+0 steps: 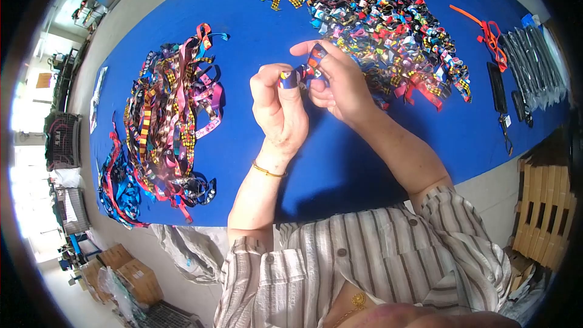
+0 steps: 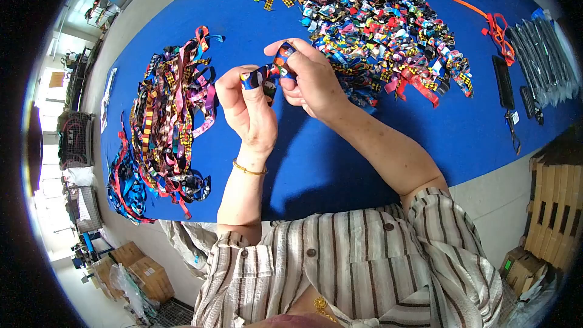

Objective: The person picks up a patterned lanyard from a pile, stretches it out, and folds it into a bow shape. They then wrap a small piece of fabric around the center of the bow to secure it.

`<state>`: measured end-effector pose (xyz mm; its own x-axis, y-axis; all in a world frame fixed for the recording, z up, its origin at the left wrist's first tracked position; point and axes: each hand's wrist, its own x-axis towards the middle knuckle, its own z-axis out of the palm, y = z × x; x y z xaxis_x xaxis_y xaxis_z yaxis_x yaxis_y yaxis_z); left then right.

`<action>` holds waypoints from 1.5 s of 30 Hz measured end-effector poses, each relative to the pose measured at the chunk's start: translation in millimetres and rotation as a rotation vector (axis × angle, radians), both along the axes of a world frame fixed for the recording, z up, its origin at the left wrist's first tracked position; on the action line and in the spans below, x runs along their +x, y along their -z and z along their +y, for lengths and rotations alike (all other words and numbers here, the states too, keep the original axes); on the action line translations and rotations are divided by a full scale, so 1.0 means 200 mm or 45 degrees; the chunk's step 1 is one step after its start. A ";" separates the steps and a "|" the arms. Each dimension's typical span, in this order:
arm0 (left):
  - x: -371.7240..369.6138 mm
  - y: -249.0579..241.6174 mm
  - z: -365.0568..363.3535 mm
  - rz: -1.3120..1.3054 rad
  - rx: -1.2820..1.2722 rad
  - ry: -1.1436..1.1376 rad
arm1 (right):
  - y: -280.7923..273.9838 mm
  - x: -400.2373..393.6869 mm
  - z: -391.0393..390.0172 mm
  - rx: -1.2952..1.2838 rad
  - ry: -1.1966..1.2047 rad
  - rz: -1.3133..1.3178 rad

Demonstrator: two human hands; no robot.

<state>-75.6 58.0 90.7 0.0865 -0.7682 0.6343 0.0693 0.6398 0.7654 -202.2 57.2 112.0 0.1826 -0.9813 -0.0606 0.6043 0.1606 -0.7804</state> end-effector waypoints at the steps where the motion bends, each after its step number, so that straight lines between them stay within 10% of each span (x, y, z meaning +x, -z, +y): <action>1: 0.00 0.01 -0.01 -0.035 -0.103 -0.013 | 0.00 0.00 0.00 -0.004 -0.002 -0.013; 17: 0.05 -0.13 -0.03 0.600 0.962 0.584 | -0.02 0.03 0.02 -0.199 0.144 0.098; 45: 0.10 -0.10 -0.07 0.266 0.715 0.347 | -0.03 -0.07 -0.07 -0.366 0.258 0.814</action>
